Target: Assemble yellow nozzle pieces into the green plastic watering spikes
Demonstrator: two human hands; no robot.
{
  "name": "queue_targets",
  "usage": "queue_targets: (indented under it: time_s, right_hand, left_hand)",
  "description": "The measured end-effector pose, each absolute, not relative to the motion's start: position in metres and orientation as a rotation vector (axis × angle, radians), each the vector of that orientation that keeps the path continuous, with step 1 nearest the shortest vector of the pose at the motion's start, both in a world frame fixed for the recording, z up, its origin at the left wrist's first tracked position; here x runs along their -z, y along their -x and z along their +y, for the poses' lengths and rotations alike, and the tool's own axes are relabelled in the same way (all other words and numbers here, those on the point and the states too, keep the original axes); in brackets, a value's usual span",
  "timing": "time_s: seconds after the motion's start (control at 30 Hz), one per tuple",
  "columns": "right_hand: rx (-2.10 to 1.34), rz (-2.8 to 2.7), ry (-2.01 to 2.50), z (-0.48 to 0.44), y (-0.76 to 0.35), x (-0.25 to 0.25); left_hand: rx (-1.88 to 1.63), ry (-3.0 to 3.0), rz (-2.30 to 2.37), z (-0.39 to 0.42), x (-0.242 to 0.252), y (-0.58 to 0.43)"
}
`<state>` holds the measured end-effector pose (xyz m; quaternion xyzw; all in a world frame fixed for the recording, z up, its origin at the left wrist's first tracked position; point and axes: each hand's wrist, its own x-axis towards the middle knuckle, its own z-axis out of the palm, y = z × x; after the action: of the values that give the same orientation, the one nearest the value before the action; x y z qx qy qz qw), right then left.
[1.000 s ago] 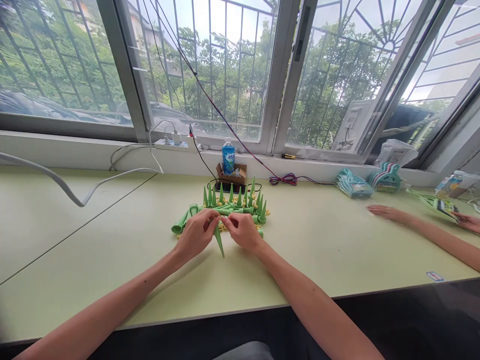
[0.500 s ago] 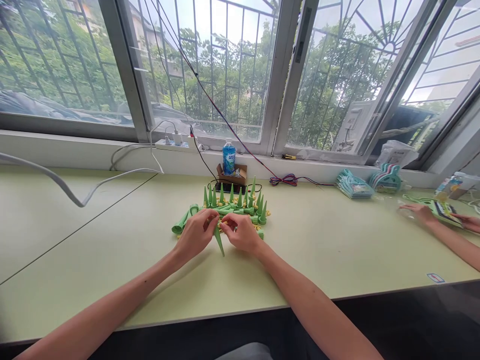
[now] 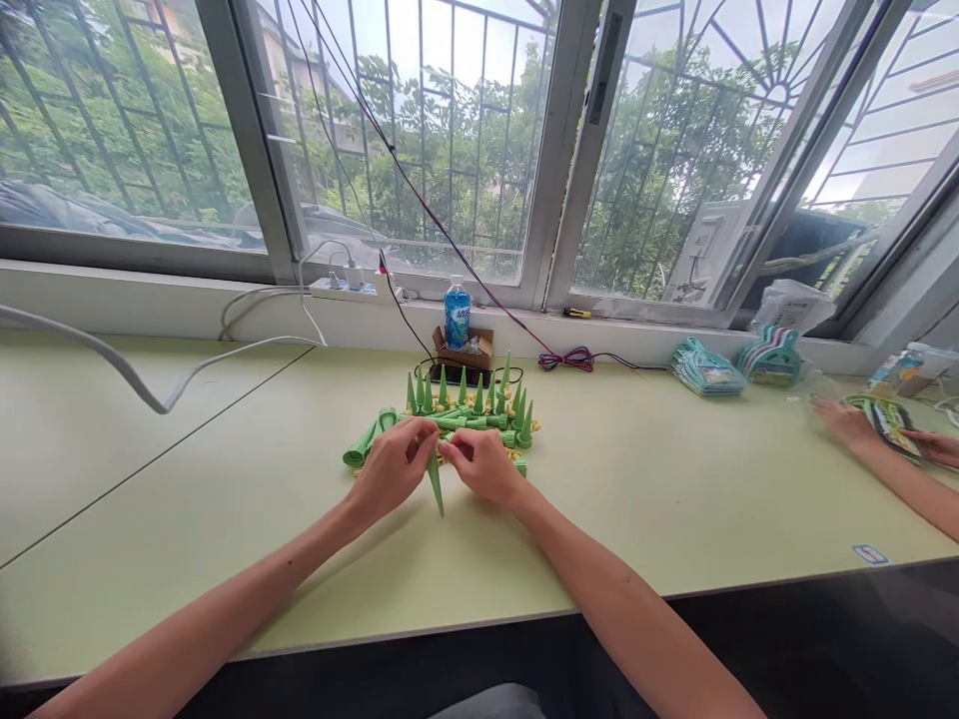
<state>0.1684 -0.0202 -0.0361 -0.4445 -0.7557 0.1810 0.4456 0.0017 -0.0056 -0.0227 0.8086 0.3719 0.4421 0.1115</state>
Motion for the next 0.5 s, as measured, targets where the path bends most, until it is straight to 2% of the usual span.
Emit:
queue_targets:
  time_s: [0.2,0.5]
  right_hand:
    - [-0.36,-1.89,1.137,-0.0188,-0.1683,0.0365]
    - [-0.452,-1.869,1.061,-0.0241,-0.167,0.0323]
  left_hand:
    - [-1.301,-2.369,1.092,-0.0044,0.0244,-0.0025]
    - [-1.283,-2.365,1.175,-0.0051,0.0218,-0.0028]
